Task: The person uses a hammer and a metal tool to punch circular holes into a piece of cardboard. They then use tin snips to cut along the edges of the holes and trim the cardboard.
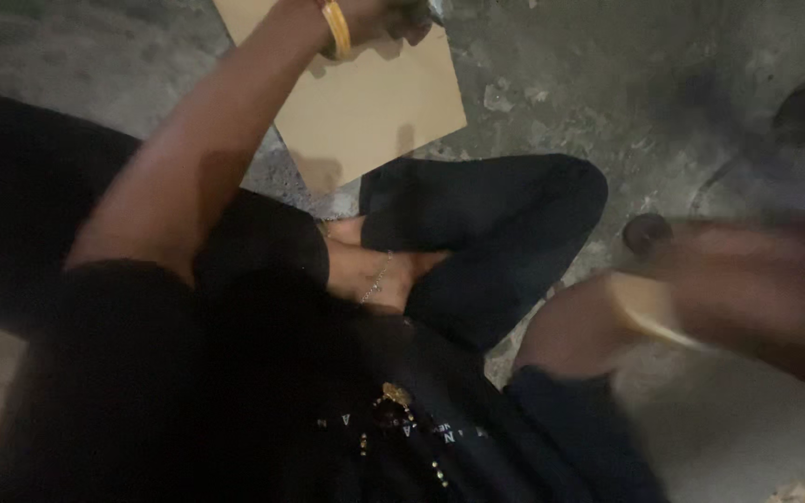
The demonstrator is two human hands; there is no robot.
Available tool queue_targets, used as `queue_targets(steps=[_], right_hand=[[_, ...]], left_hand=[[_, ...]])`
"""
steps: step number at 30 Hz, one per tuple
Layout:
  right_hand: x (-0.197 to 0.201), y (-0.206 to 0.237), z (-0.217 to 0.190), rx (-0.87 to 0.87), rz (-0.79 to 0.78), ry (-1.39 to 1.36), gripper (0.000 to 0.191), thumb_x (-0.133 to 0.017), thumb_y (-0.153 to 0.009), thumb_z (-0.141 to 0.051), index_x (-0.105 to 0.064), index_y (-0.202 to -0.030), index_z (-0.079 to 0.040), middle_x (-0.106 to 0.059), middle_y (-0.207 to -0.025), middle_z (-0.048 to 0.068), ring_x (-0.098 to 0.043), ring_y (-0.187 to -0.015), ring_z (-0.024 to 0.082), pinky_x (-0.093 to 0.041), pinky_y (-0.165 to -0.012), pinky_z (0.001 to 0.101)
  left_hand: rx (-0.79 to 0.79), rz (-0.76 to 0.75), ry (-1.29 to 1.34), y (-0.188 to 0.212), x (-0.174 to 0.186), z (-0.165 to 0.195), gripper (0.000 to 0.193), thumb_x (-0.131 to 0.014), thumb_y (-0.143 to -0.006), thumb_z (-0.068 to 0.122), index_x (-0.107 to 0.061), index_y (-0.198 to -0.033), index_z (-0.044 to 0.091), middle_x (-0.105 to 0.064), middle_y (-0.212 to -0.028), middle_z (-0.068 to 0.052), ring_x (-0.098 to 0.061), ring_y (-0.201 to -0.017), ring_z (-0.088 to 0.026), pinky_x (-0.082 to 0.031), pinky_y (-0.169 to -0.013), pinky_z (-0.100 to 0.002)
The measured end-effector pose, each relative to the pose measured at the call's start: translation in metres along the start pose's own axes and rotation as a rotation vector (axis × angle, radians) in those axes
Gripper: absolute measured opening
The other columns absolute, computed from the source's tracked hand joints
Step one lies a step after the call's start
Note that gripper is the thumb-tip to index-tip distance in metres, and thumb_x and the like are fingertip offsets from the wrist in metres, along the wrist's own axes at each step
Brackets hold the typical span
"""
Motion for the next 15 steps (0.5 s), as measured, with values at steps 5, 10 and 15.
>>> queue_targets(steps=[5,10,15], right_hand=[[-0.005,0.145,-0.022,-0.553,-1.246,-0.342,0.022,-0.065,-0.105,-0.011,-0.053,-0.121,-0.001,-0.063,-0.083,0.015,-0.065,-0.076,0.031,-0.052,-0.058,0.0381],[0.032,0.198,0.006,-1.584,-1.174,-0.854,0.017,-0.062,-0.098,-0.007,-0.045,-0.100,-0.011,-0.045,-0.064,-0.003,-0.041,-0.045,0.005,-0.033,-0.037,0.0221],[0.022,0.230,-0.001,-1.939,-1.226,-1.085,0.014,-0.063,-0.098,-0.006,-0.050,-0.101,-0.010,-0.045,-0.066,-0.005,-0.040,-0.048,0.003,-0.031,-0.040,0.0199]], left_hand=[[-0.095,0.027,0.029,-0.003,0.003,-0.001,0.026,-0.053,-0.115,0.027,-0.074,-0.118,0.011,-0.077,-0.109,-0.009,-0.073,-0.093,-0.022,-0.060,-0.084,-0.038],[-0.280,0.061,0.252,-0.013,-0.001,-0.008,0.028,-0.055,-0.109,0.030,-0.072,-0.116,0.008,-0.074,-0.108,-0.007,-0.069,-0.097,-0.021,-0.054,-0.084,-0.038],[-0.083,0.166,0.483,-0.020,-0.014,0.006,0.033,-0.066,-0.105,0.042,-0.076,-0.109,0.011,-0.076,-0.098,-0.004,-0.069,-0.086,-0.021,-0.053,-0.073,-0.037]])
Point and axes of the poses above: each hand's wrist, its own y-axis away from the middle knuckle, its own x-axis out of the back of the hand, z = x × y, the point moved 1 cm from there along -y, towards the middle knuckle
